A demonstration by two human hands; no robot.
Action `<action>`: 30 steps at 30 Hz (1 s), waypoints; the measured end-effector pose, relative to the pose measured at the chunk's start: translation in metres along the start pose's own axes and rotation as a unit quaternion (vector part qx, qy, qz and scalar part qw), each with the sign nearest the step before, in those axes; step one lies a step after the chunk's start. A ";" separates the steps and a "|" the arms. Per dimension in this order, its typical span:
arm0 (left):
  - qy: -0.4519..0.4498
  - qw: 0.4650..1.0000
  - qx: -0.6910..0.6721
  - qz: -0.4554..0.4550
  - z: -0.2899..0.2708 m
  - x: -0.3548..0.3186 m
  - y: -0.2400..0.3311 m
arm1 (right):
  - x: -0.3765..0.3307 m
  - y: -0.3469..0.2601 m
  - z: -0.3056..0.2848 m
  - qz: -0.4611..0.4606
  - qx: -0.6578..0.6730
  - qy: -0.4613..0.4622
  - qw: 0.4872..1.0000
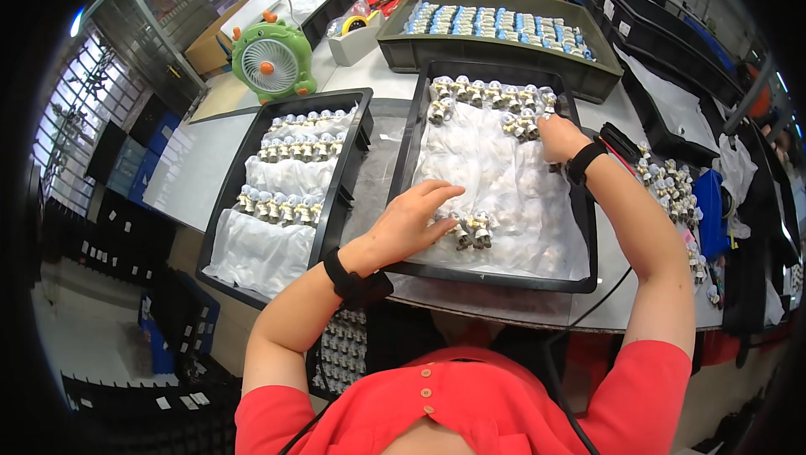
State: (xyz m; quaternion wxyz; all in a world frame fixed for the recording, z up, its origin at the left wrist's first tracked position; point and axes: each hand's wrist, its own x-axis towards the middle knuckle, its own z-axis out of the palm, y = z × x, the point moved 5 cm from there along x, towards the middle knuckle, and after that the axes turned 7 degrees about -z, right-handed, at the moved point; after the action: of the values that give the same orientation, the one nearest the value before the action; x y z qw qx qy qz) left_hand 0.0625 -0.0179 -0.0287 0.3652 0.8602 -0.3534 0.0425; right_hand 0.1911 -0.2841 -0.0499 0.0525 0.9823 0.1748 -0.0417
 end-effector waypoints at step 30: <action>0.066 0.885 -0.410 -0.209 -0.002 0.002 -0.021 | -0.027 -0.123 -0.085 -0.221 0.268 0.128 0.929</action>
State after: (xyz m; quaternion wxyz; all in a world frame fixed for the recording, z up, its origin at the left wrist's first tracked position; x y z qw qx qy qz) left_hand 0.0783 -0.0075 -0.0389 0.7081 0.6830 -0.1261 -0.1272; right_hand 0.1288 -0.1687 0.0266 -0.2464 0.8931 0.3753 0.0290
